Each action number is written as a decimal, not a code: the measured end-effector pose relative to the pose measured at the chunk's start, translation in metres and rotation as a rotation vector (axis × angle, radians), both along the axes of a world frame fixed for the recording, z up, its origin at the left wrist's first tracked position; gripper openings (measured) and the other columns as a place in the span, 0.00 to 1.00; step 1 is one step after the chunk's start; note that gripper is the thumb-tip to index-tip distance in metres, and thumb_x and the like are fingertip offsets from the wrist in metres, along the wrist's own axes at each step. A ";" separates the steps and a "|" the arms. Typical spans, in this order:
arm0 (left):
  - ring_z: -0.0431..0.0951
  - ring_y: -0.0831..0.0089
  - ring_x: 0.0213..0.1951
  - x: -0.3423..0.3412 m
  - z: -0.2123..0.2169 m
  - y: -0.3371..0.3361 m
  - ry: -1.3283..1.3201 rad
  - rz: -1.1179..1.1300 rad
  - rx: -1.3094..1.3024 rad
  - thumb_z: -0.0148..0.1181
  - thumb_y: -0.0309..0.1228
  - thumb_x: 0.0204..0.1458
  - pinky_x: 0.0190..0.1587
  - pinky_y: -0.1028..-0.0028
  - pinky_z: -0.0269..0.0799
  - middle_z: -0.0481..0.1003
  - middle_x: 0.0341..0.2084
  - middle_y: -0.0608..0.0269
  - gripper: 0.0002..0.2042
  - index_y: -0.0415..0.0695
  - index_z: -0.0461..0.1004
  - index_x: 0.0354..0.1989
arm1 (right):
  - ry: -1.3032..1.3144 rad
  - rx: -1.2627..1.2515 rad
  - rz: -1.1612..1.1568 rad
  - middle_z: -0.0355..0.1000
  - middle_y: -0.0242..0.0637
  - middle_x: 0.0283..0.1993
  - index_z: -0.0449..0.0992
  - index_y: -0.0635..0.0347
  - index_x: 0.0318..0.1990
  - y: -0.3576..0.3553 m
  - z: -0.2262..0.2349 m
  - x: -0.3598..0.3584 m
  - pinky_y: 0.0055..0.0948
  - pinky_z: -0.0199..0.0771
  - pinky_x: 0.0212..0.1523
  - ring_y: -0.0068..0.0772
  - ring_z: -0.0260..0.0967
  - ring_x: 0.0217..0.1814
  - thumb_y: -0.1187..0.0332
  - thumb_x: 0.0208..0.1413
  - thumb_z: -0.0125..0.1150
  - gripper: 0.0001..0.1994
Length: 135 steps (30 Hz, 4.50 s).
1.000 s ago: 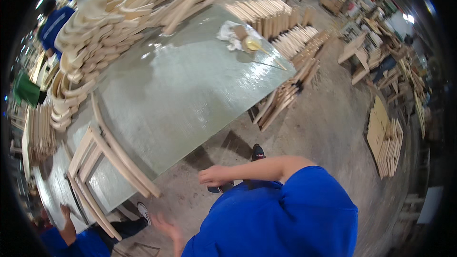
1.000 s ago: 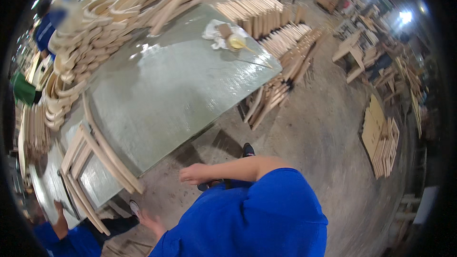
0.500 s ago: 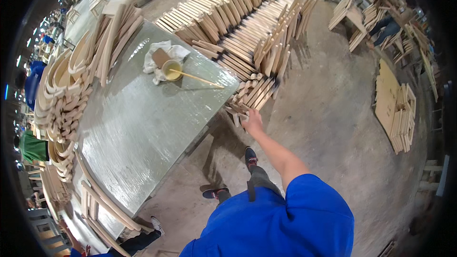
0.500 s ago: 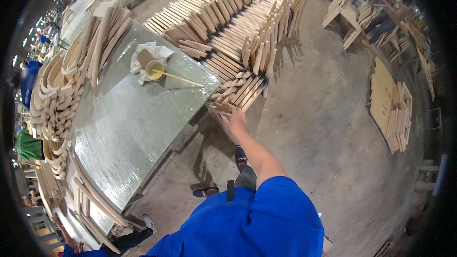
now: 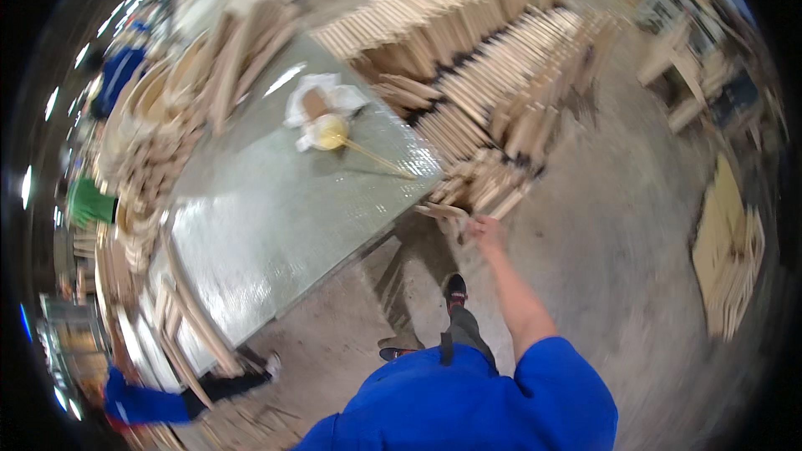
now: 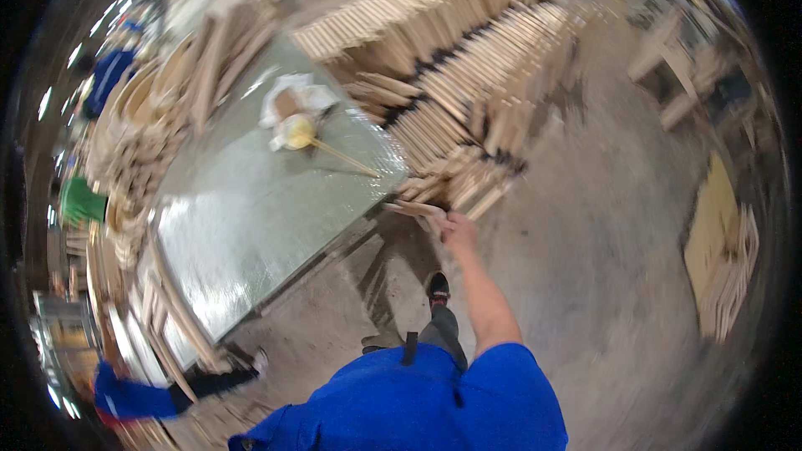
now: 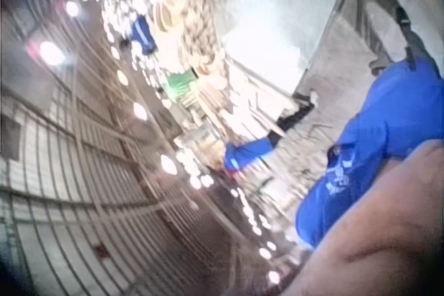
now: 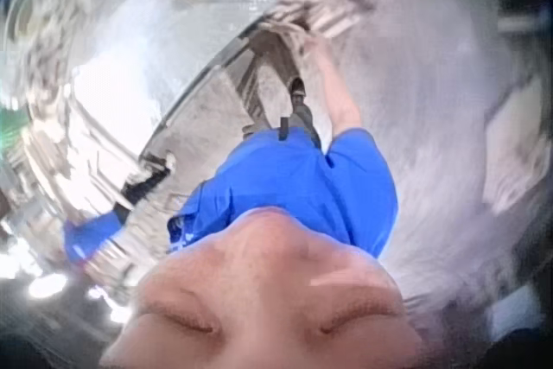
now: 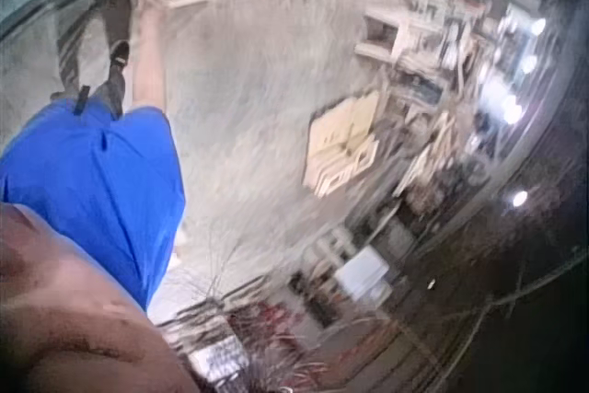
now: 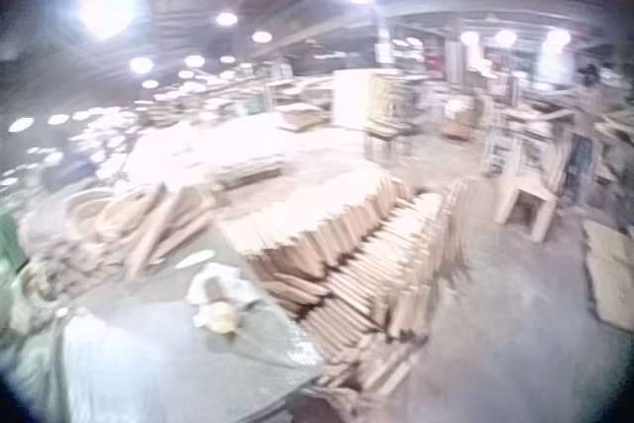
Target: The person assembles wooden chair frames in a factory setting. They pick up curved wooden backrests and attach them to rectangular frames, then apply a yellowish liquid to the joints using a small brush. The person stacks the assembled frames and moves them to a designated area.
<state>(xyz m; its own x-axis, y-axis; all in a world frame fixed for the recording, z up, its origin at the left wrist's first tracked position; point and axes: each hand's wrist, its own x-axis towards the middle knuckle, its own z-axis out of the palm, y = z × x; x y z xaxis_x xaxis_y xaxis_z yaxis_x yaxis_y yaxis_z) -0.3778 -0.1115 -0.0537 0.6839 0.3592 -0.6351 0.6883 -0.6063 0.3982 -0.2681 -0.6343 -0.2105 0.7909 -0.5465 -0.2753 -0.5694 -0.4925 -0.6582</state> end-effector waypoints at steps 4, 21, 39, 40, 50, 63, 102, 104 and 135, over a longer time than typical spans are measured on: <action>0.70 0.59 0.44 -0.005 0.017 0.011 -0.047 -0.040 -0.080 0.55 0.41 0.49 0.46 0.64 0.65 0.69 0.41 0.47 0.22 0.37 0.65 0.46 | -0.254 0.293 -0.658 0.70 0.36 0.30 0.72 0.67 0.27 -0.047 0.034 -0.008 0.32 0.65 0.37 0.31 0.65 0.31 0.57 0.55 0.52 0.18; 0.65 0.58 0.51 0.107 0.048 -0.048 -1.009 -1.010 -0.343 0.65 0.43 0.37 0.53 0.63 0.60 0.67 0.47 0.52 0.33 0.45 0.61 0.54 | -1.137 0.748 0.658 0.47 0.21 0.12 0.56 0.51 0.27 0.241 0.555 -0.003 0.13 0.47 0.09 0.12 0.42 0.08 0.51 0.61 0.35 0.17; 0.67 0.79 0.13 0.129 0.013 0.195 -0.432 0.209 -0.666 0.60 0.26 0.39 0.15 0.76 0.64 0.66 0.13 0.67 0.08 0.41 0.66 0.24 | -0.819 0.264 0.776 0.69 0.34 0.28 0.72 0.64 0.34 0.401 0.434 0.312 0.21 0.66 0.26 0.23 0.67 0.27 0.62 0.53 0.54 0.12; 0.67 0.78 0.12 0.141 0.013 0.195 -0.404 0.213 -0.630 0.59 0.25 0.39 0.14 0.75 0.64 0.66 0.13 0.67 0.08 0.41 0.65 0.24 | -0.820 0.341 0.670 0.68 0.33 0.27 0.72 0.63 0.33 0.377 0.413 0.338 0.21 0.66 0.25 0.21 0.66 0.25 0.62 0.53 0.54 0.12; 0.71 0.67 0.29 0.250 0.020 0.187 -0.334 0.041 -0.210 0.57 0.35 0.42 0.29 0.68 0.68 0.69 0.26 0.55 0.19 0.39 0.67 0.42 | -0.713 0.695 -0.179 0.67 0.29 0.30 0.71 0.57 0.40 0.237 0.232 0.573 0.24 0.60 0.21 0.21 0.56 0.21 0.64 0.49 0.57 0.12; 0.50 0.57 0.60 0.293 -0.004 0.164 -0.634 -0.461 0.468 0.54 0.35 0.45 0.58 0.61 0.50 0.53 0.56 0.53 0.32 0.52 0.50 0.61 | -0.585 0.543 -0.366 0.69 0.46 0.42 0.68 0.72 0.40 0.219 0.217 0.723 0.37 0.77 0.42 0.41 0.70 0.40 0.52 0.39 0.68 0.30; 0.68 0.80 0.21 0.222 0.071 0.284 -0.527 0.157 -0.892 0.55 0.23 0.42 0.22 0.79 0.64 0.69 0.22 0.65 0.18 0.38 0.63 0.44 | -0.306 0.445 0.152 0.63 0.33 0.16 0.64 0.62 0.31 0.373 0.227 0.211 0.24 0.61 0.11 0.24 0.61 0.11 0.63 0.51 0.57 0.12; 0.68 0.78 0.25 0.212 0.022 0.288 -0.562 0.095 -0.773 0.55 0.24 0.40 0.27 0.78 0.65 0.69 0.25 0.65 0.17 0.38 0.64 0.42 | -0.227 0.461 0.096 0.64 0.33 0.16 0.66 0.63 0.30 0.376 0.208 0.189 0.25 0.62 0.12 0.25 0.62 0.12 0.63 0.49 0.59 0.13; 0.47 0.55 0.62 0.215 0.020 0.148 -0.543 -1.029 0.453 0.58 0.39 0.41 0.60 0.44 0.35 0.59 0.55 0.62 0.09 0.49 0.76 0.24 | -0.242 -0.008 0.423 0.71 0.41 0.29 0.72 0.65 0.37 0.245 0.134 0.195 0.29 0.68 0.32 0.34 0.69 0.30 0.58 0.44 0.62 0.19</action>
